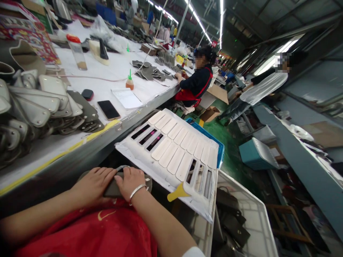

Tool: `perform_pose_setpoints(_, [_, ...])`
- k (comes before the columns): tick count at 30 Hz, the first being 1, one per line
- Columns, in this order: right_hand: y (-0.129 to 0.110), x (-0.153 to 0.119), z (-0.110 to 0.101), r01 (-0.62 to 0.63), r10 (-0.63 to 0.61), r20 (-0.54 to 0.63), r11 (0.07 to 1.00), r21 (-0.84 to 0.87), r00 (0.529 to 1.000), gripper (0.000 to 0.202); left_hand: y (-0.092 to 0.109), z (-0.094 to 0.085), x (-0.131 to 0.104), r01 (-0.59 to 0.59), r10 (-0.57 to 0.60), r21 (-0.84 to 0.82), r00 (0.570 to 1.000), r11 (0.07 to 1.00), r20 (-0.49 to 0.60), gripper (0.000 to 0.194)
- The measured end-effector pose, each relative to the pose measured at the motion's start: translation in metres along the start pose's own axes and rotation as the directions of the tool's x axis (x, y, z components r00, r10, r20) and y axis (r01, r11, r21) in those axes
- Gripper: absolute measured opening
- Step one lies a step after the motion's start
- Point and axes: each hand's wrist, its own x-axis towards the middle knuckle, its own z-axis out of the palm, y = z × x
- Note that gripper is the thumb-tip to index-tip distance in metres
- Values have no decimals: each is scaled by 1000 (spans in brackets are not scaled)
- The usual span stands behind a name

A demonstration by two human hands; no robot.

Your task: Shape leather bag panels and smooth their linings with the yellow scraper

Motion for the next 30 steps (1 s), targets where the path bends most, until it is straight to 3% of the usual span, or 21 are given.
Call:
perform_pose_setpoints(5, [-20, 2, 6, -32, 35, 45, 996, -78, 998, 46, -3, -5, 1, -3, 3, -22, 1000, 1000, -3, 86])
perform_pose_setpoints(9, [-14, 5, 6, -80, 85, 68, 994, -70, 994, 45, -4, -10, 14, -24, 26, -58, 999, 998, 33, 51])
perform_pose_setpoints(13, [-10, 17, 6, -134, 143, 103, 987, -89, 984, 51, -5, -9, 25, -30, 30, -7, 1000, 1000, -5, 49])
perform_pose_setpoints(22, [-19, 16, 7, -210, 206, -39, 966, -153, 978, 34, 0, 9, 26, -7, 9, 30, 997, 1000, -74, 45])
perform_pose_setpoints(25, [-35, 22, 12, -269, 259, -125, 960, -73, 958, 34, -13, 9, 24, 58, -50, 61, 991, 996, -122, 43])
perform_pose_setpoints(30, [-77, 38, 11, -173, 177, 48, 981, -89, 983, 50, -41, 7, 5, 217, -228, -181, 973, 959, -42, 41])
